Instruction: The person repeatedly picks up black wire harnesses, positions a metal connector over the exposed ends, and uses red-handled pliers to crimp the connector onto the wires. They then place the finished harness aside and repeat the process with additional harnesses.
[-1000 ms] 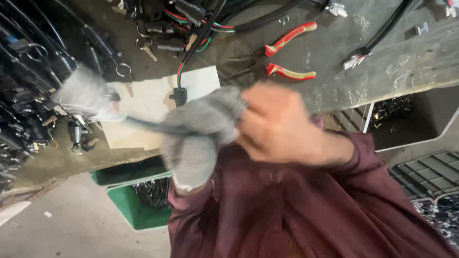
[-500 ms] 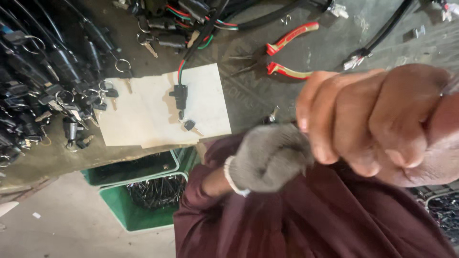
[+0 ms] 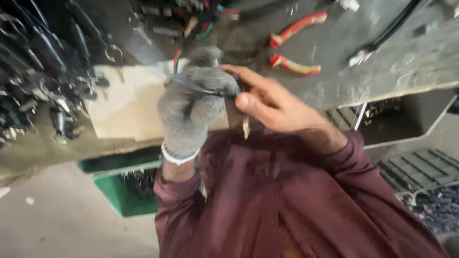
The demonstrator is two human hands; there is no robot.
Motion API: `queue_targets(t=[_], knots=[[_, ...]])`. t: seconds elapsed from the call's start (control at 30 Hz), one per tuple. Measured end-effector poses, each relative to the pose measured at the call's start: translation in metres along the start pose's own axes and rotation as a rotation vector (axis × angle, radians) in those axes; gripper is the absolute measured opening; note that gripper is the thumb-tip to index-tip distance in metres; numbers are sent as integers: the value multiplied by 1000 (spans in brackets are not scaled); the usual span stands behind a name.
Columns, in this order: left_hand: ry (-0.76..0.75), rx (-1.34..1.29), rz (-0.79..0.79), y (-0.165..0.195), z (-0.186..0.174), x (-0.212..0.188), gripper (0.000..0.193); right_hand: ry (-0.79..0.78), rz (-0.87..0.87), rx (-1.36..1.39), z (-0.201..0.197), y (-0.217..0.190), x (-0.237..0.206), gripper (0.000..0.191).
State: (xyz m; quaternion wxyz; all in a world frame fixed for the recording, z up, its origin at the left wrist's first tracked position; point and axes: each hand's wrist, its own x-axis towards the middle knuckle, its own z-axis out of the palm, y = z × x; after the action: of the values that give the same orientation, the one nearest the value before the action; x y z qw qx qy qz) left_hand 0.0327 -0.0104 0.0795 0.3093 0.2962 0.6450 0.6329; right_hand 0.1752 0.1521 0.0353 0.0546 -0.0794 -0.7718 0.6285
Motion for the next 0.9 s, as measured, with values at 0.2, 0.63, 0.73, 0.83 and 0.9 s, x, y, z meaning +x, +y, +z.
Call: queue_targets(t=[0.2, 0.63, 0.73, 0.83, 0.9], knots=[[212, -218, 93, -23, 26, -9, 32, 51, -7, -94, -7, 11, -2, 46], [21, 398, 144, 8, 13, -10, 23, 112, -422, -391, -27, -9, 8, 51], [-124, 569, 230, 10, 5, 0, 22, 83, -398, -417, -26, -13, 4, 50], [-173, 545, 148, 9, -3, 5, 21, 82, -313, -407, -21, -17, -2, 49], [-155, 559, 133, 9, 0, 4, 22, 90, -262, -305, -17, -16, -4, 47]])
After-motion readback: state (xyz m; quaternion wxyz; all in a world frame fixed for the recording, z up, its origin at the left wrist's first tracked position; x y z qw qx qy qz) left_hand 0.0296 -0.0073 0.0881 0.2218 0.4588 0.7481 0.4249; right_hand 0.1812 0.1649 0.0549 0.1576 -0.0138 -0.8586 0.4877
